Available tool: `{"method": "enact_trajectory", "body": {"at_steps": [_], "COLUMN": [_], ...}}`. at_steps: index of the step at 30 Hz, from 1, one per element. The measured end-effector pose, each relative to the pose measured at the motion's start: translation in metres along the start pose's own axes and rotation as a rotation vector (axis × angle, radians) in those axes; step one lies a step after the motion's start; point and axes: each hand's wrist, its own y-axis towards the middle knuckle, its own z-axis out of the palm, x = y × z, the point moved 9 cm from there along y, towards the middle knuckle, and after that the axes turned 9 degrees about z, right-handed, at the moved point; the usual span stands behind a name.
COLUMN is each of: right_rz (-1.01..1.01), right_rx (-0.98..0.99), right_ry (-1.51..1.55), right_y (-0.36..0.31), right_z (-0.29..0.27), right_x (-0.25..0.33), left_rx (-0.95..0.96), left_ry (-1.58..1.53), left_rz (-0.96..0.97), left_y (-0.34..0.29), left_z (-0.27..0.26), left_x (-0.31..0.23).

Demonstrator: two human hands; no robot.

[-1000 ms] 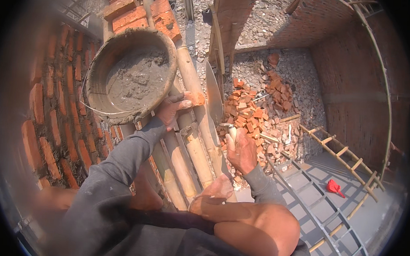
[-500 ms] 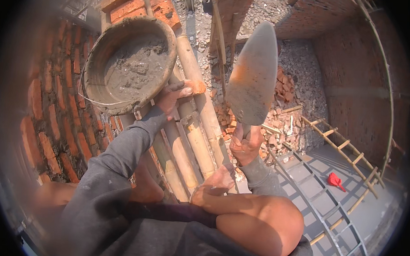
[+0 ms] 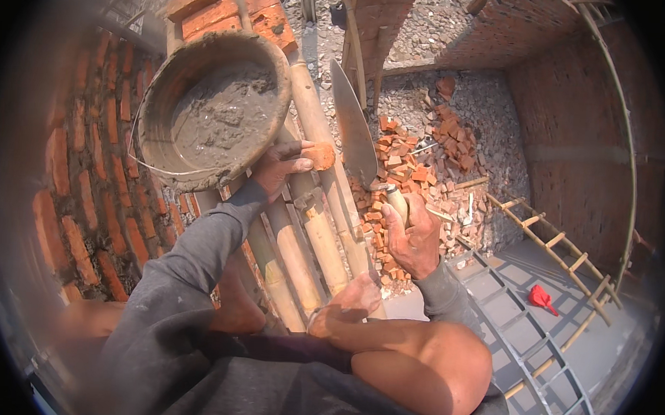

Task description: The person scoops mortar from a bucket with a trowel, applies it to a brick, and places the brick onto a wall under construction. The person repeats this process, adding bricks to the wall and tapping them into place.

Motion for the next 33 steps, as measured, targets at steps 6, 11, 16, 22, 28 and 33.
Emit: {"method": "enact_trajectory", "body": {"at_steps": [6, 11, 16, 22, 28, 33], "right_rz": [-0.033, 0.015, 0.005, -0.04, -0.165, 0.075], "right_rx": [-0.32, 0.136, -0.223, 0.111, -0.01, -0.143], "right_ry": [0.147, -0.181, 0.265, -0.044, -0.173, 0.158], "right_y": [-0.019, -0.006, -0.013, -0.006, -0.009, -0.008], "right_z": [-0.011, 0.024, -0.014, 0.026, 0.019, 0.006], "right_x": [-0.003, -0.015, -0.017, -0.009, 0.003, -0.029], "left_rx": [-0.019, -0.008, -0.01, -0.002, -0.02, 0.015], "left_ry": [0.03, 0.033, 0.0, -0.003, 0.027, 0.026], "left_rz": [-0.028, -0.007, -0.052, 0.008, -0.041, -0.053], "left_y": [-0.002, 0.004, 0.0, 0.003, 0.002, 0.002], "left_z": [-0.001, -0.001, 0.001, 0.0, -0.002, 0.003], "left_x": [0.001, -0.002, 0.0, -0.003, 0.002, -0.001]}}
